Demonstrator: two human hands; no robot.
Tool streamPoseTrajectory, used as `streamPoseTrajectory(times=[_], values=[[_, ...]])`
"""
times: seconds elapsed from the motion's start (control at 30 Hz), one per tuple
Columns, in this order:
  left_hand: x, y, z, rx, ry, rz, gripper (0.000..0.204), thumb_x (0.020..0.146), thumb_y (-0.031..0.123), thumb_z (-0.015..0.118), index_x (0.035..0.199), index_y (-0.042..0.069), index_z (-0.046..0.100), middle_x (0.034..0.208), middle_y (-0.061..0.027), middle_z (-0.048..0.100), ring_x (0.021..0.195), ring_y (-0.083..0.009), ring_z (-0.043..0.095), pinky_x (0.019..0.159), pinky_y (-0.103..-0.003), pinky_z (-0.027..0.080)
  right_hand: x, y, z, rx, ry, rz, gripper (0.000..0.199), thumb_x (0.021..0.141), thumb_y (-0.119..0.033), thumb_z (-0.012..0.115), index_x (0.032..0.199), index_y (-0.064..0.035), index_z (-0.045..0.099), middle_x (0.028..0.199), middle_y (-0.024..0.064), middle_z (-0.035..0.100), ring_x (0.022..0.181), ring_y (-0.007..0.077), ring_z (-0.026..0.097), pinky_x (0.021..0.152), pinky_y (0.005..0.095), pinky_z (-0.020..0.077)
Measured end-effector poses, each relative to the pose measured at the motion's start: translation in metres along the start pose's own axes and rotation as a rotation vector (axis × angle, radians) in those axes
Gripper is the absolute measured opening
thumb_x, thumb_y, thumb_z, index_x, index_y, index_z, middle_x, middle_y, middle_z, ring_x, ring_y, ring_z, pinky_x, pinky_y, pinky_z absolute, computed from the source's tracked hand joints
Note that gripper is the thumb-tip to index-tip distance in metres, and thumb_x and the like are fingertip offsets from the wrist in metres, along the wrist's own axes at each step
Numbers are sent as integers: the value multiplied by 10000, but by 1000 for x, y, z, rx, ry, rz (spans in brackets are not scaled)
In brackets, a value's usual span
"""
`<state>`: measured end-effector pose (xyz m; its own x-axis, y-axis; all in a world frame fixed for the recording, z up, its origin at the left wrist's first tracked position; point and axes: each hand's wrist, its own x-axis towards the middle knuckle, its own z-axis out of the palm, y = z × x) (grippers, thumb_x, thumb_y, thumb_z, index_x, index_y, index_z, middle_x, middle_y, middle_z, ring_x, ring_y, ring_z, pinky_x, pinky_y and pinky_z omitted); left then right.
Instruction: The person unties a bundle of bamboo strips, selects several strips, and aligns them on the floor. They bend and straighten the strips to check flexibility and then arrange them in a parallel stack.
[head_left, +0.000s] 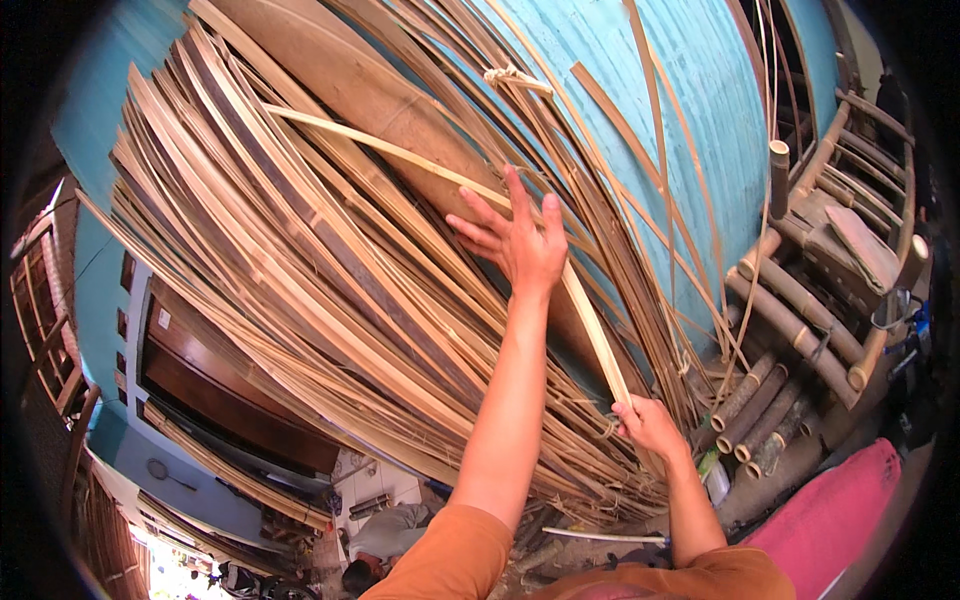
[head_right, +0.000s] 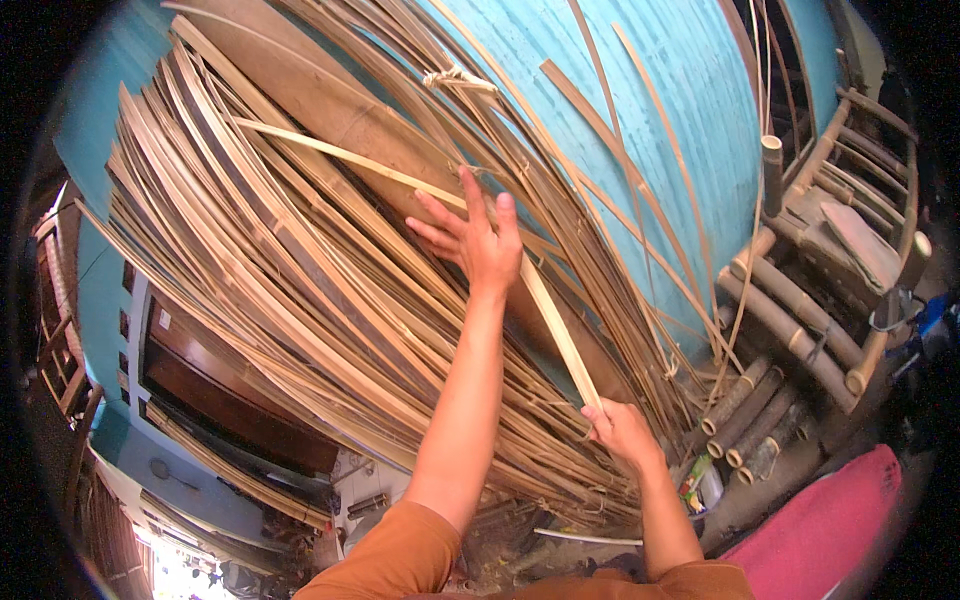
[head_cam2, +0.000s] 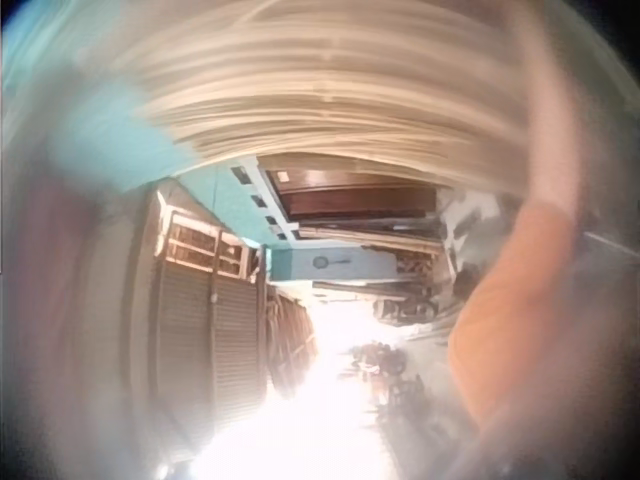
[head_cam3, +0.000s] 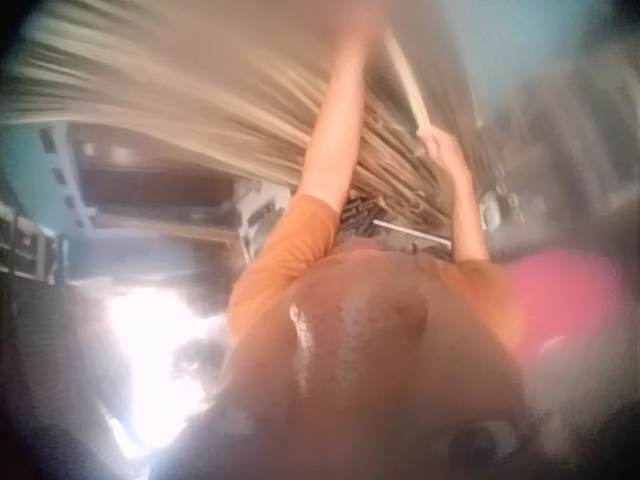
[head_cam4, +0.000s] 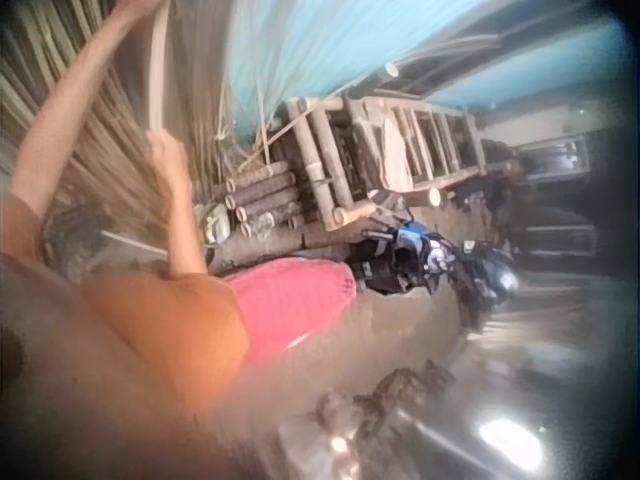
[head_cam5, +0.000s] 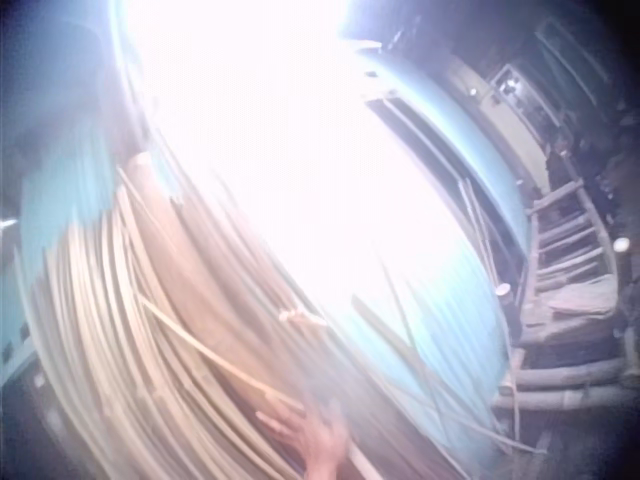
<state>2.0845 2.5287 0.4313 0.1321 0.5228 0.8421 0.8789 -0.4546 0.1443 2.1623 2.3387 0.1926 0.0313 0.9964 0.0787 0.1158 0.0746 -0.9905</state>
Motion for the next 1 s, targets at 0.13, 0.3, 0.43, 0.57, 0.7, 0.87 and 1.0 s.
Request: streamPoseTrajectory(times=[0.13,0.3,0.43,0.57,0.7,0.87,1.0], values=[[7,-1,-4,-72,-82,-49,578,972,594,275,1499,356,290,1564,-224,-180,1335,-584,-264,1029,-747,-49,-36,-4,-6,143,-6,-43,337,956,-339,581,899,-9,626,591,21,540,564,113,509,537,303,433],[-3,-9,-12,-250,-154,-31,590,968,613,241,1494,352,301,1550,-232,-219,1310,-578,-316,1014,-755,-76,-61,-42,19,56,72,-70,293,952,-314,595,921,-24,620,635,99,519,576,163,460,549,351,413],[1,3,-10,-318,-218,27,622,958,638,243,1502,339,283,1540,-257,-223,1294,-588,-331,1011,-755,-77,-72,-60,42,107,84,-159,275,984,-299,543,926,-31,564,633,99,506,577,195,498,546,369,413],[8,-13,-18,-245,-285,96,684,948,657,240,1520,283,236,1533,-311,-134,1316,-577,-300,1021,-719,-109,-81,-84,65,318,-115,-63,278,1018,-312,468,956,-41,489,703,117,496,616,242,507,604,392,433],[4,-17,-36,-143,-348,57,764,925,695,243,1534,236,195,1513,-382,-75,1330,-579,-278,1051,-651,-170,-88,-115,77,374,-148,-29,299,1026,-314,440,945,-30,484,698,123,498,643,251,512,633,403,438],[14,-21,-30,-88,-388,71,771,881,741,305,1517,313,224,1493,-356,-221,1276,-677,-233,1065,-708,34,-82,-99,92,326,-6,-127,302,1032,-313,425,927,-34,472,675,86,488,623,215,492,604,386,423],[10,-18,-25,-73,-351,202,760,880,749,305,1517,343,219,1479,-404,-20,1334,-619,-191,1044,-700,-64,-64,-62,91,254,139,-132,293,1032,-321,433,948,-42,466,733,72,476,675,184,478,626,363,423]])
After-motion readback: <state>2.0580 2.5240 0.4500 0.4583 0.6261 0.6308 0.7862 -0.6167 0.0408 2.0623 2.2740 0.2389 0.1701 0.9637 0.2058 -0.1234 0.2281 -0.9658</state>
